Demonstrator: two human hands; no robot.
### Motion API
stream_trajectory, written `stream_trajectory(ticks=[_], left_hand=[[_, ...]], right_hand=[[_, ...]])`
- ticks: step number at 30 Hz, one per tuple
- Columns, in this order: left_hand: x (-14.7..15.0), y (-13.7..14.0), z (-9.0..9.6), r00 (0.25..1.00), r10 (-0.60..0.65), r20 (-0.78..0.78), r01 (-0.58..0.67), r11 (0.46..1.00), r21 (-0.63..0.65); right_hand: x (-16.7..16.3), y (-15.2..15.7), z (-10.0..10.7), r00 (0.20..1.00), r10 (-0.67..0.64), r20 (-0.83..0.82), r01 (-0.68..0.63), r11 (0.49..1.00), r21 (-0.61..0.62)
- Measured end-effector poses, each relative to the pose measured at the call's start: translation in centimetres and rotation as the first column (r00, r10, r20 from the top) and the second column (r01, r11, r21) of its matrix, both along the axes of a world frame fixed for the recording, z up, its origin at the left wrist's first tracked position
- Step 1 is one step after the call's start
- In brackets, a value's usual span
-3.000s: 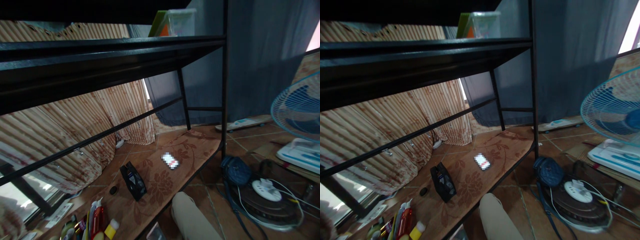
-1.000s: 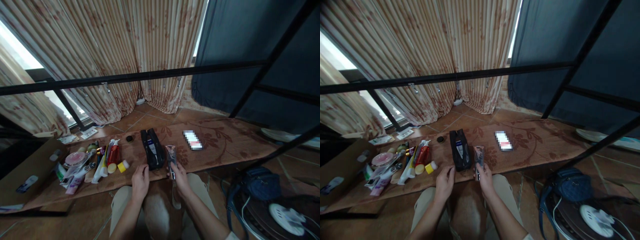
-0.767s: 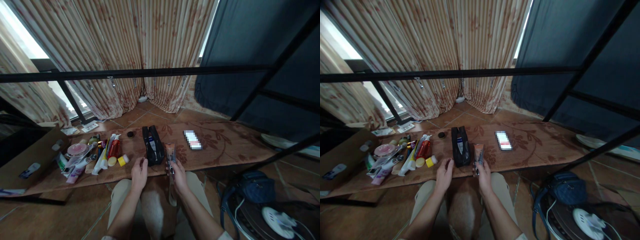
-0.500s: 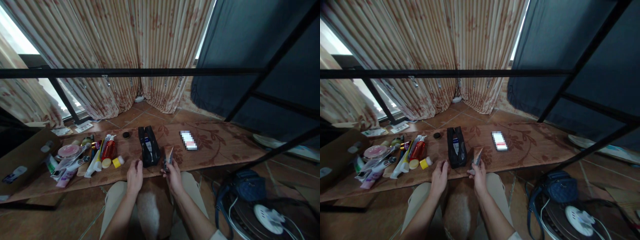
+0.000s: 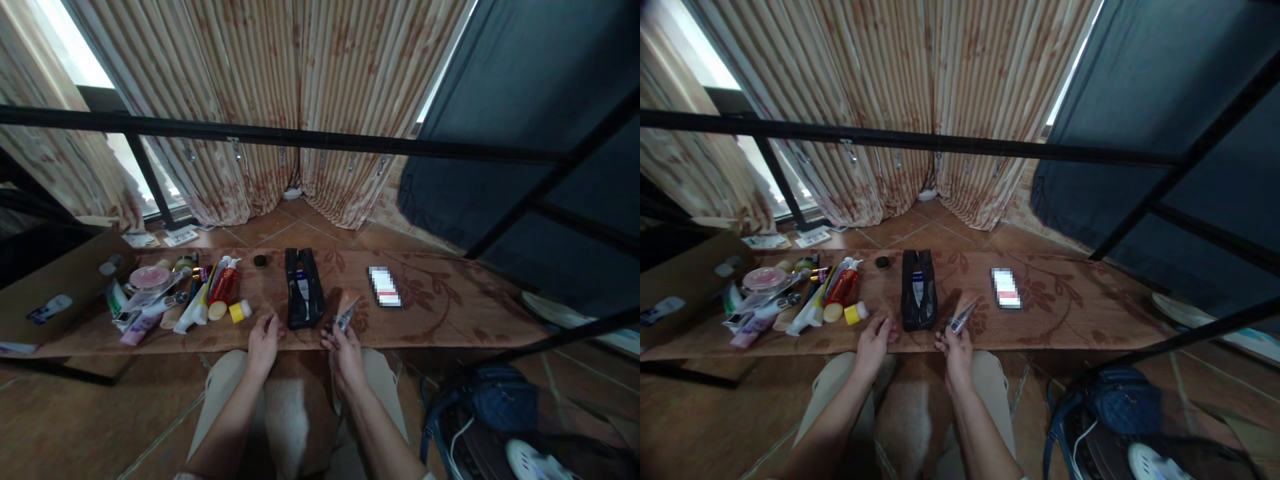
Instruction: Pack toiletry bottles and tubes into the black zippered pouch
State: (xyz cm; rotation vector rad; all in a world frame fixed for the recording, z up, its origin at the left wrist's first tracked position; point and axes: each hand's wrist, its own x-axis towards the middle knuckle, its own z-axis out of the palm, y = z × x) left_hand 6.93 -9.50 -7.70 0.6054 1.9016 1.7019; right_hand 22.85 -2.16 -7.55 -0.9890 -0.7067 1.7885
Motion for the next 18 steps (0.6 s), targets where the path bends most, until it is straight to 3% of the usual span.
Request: stream_trajectory(ticks=[7,14,18], left_hand=[[2.9,-2.1,-1.1,0.994,-0.082,0.067,0.080,0.996,0.037],[5.1,-3.0,-2.5,0.992,-0.127,-0.002,0.127,0.991,0.036],[4.8,-2.9,-2.6,0.988,-0.147,-0.047,0.148,0.989,0.012]], right_hand=[[0.4,-0.5,0.6,0.991,0.133,0.017,-0.132,0.988,-0.086],[1.1,-0.9,0.9,0.991,0.126,0.040,-0.129,0.989,0.075],[1.3,-1.1,0.8,0.986,0.154,0.066,-0.158,0.985,0.068]])
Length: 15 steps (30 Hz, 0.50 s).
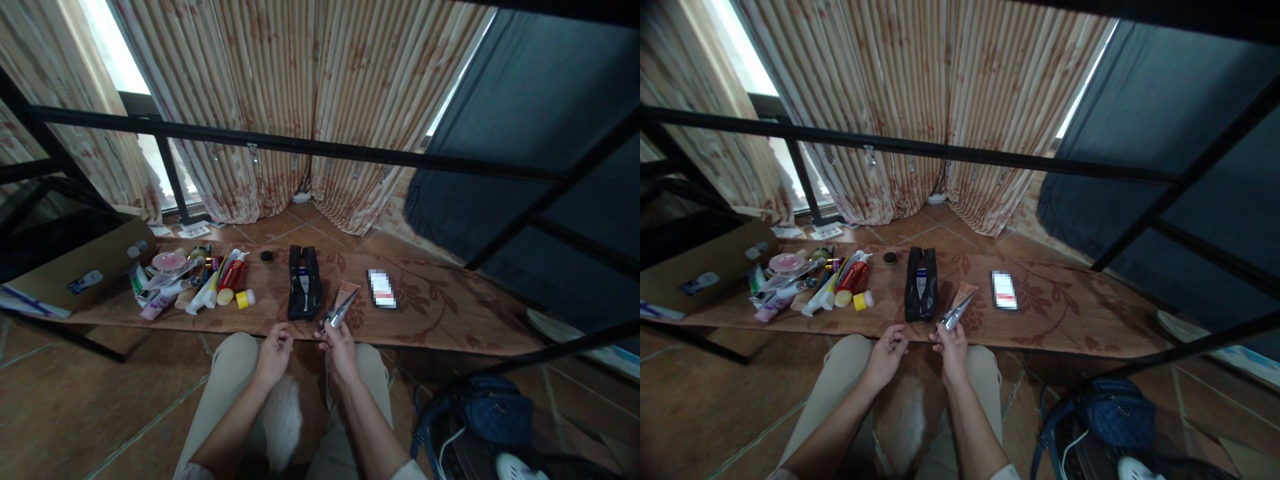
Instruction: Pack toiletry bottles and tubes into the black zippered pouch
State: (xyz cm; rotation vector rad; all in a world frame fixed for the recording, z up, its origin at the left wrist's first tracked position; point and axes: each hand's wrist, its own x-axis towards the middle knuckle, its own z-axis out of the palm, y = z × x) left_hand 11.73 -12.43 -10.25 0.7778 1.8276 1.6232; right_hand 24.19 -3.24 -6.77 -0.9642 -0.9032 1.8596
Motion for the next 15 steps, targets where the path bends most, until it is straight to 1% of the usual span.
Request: stream_trajectory(ticks=[3,5,7,11,15], left_hand=[[-0.17,0.08,0.25,0.999,-0.010,-0.033,0.010,1.000,-0.018],[-0.17,0.13,0.41,0.999,-0.012,-0.051,0.011,1.000,-0.027],[-0.12,0.19,0.46,0.998,-0.012,-0.068,0.010,0.999,-0.033],[-0.03,0.40,0.24,0.996,-0.005,-0.090,0.001,0.999,-0.043],[0.08,0.54,0.13,0.995,0.008,-0.101,-0.014,0.998,-0.054]], right_hand=[[-0.12,-0.04,-0.14,0.997,0.057,0.046,-0.053,0.995,-0.086],[-0.25,-0.03,-0.23,0.996,0.066,0.066,-0.058,0.991,-0.122],[-0.34,-0.01,-0.31,0.996,0.053,0.065,-0.045,0.992,-0.122],[-0.37,0.08,-0.45,0.999,0.020,0.037,-0.017,0.996,-0.083],[-0.39,0.12,-0.63,0.997,0.011,0.071,-0.007,0.998,-0.067]])
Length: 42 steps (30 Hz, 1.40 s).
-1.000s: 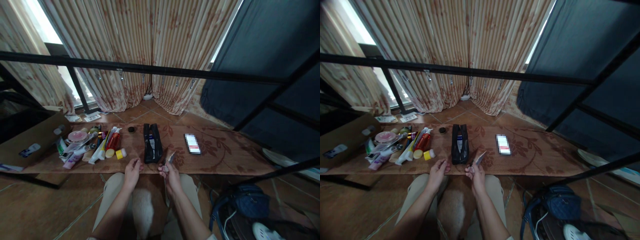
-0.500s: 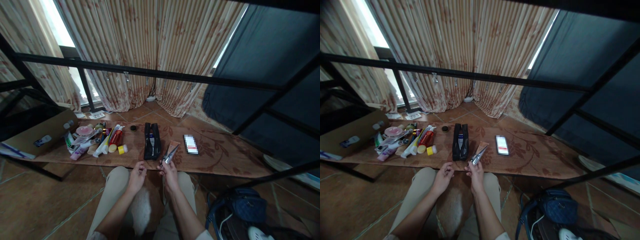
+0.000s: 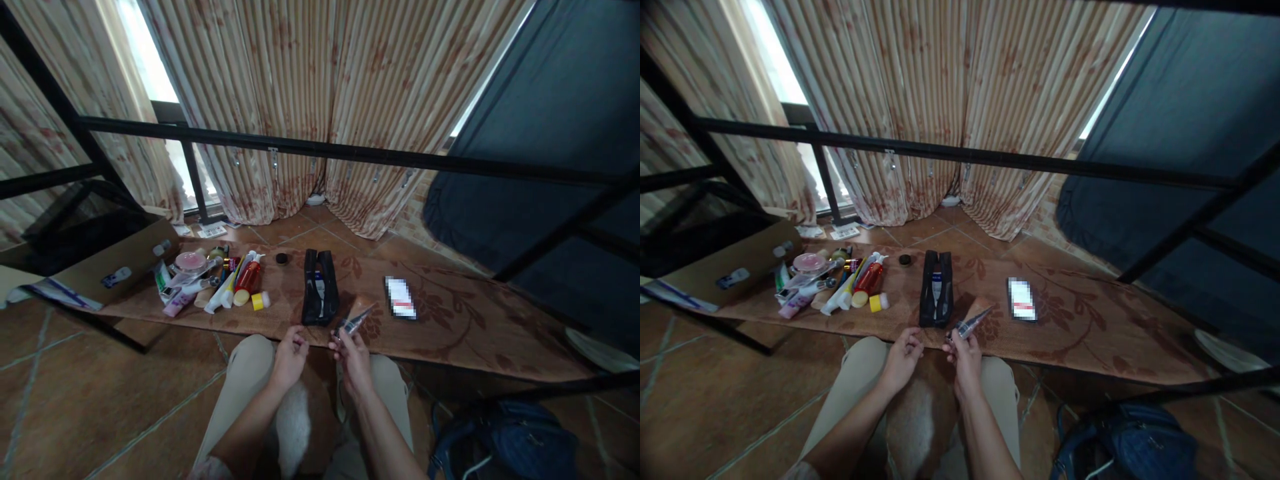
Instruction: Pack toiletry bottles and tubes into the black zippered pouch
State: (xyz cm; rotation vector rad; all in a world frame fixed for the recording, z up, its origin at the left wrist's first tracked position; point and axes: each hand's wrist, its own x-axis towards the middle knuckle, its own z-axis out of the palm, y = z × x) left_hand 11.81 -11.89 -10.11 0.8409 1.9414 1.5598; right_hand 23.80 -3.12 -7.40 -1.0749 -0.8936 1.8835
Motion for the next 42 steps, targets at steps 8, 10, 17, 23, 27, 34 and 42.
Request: stream_trajectory(ticks=[8,10,17,23,27,34,42], left_hand=[[0.2,-0.1,0.2,1.000,0.010,-0.001,-0.010,1.000,-0.003],[0.2,0.0,0.1,1.000,0.014,-0.001,-0.014,1.000,-0.001],[0.2,-0.1,0.2,1.000,0.011,0.004,-0.011,1.000,0.004],[0.2,0.0,0.2,1.000,0.015,0.001,-0.015,1.000,0.012],[0.2,0.0,0.1,1.000,0.015,-0.003,-0.015,1.000,0.014],[0.2,-0.1,0.1,1.000,0.003,-0.016,-0.003,1.000,0.006],[0.2,0.0,0.1,0.999,0.010,-0.036,-0.010,1.000,-0.002]], right_hand=[[-0.1,-0.2,-0.3,0.999,0.015,0.030,-0.015,1.000,-0.013],[0.0,-0.1,-0.3,1.000,0.014,0.022,-0.014,1.000,-0.017],[0.3,-0.2,0.1,0.997,0.058,-0.046,-0.060,0.998,-0.032],[0.5,-0.4,0.7,0.991,0.083,-0.107,-0.087,0.996,-0.029],[0.6,-0.5,0.9,0.989,0.092,-0.116,-0.096,0.995,-0.031],[0.5,-0.4,0.2,0.987,0.091,-0.136,-0.099,0.994,-0.050],[0.3,-0.7,0.3,0.991,0.087,-0.106,-0.092,0.995,-0.037]])
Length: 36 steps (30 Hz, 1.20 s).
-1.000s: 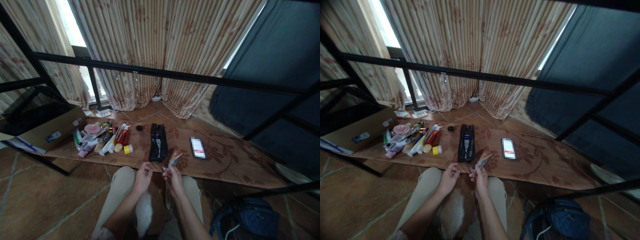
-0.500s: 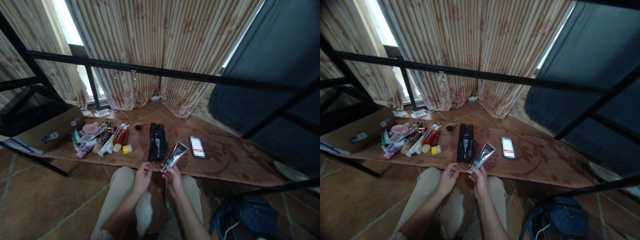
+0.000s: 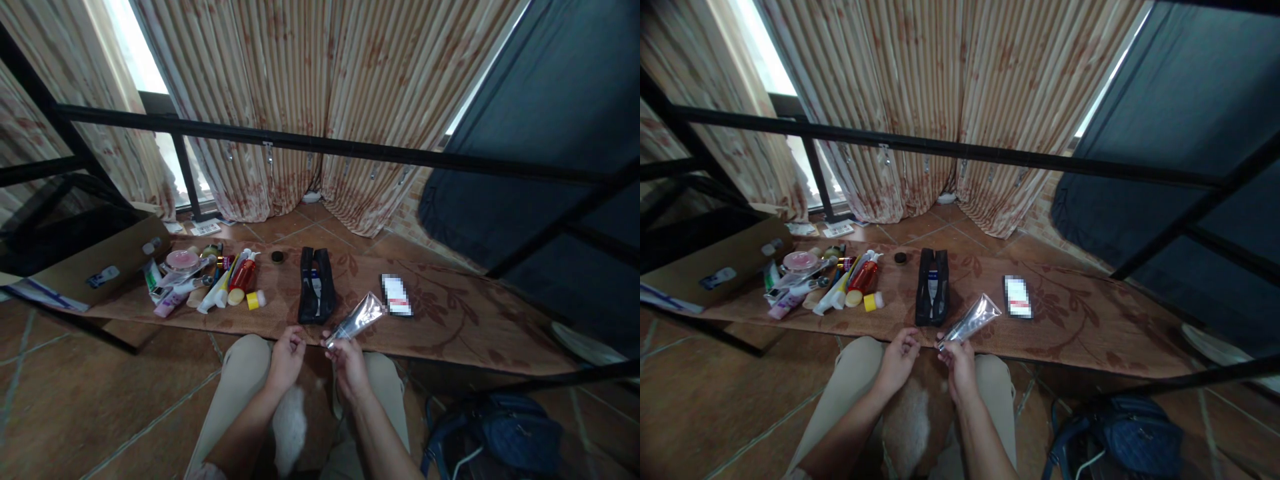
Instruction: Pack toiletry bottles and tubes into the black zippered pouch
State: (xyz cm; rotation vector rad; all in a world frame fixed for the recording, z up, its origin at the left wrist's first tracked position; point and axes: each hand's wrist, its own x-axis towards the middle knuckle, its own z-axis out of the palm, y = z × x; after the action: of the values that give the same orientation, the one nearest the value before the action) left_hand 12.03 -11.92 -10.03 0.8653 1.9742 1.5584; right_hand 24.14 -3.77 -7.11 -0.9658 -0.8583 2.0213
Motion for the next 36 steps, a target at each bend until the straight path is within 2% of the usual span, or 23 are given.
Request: stream_trajectory(ticks=[36], left_hand=[[0.05,-0.08,0.31,0.999,-0.007,-0.042,0.007,1.000,-0.019]], right_hand=[[-0.20,0.02,-0.03,1.000,0.018,0.010,-0.017,0.997,-0.075]])
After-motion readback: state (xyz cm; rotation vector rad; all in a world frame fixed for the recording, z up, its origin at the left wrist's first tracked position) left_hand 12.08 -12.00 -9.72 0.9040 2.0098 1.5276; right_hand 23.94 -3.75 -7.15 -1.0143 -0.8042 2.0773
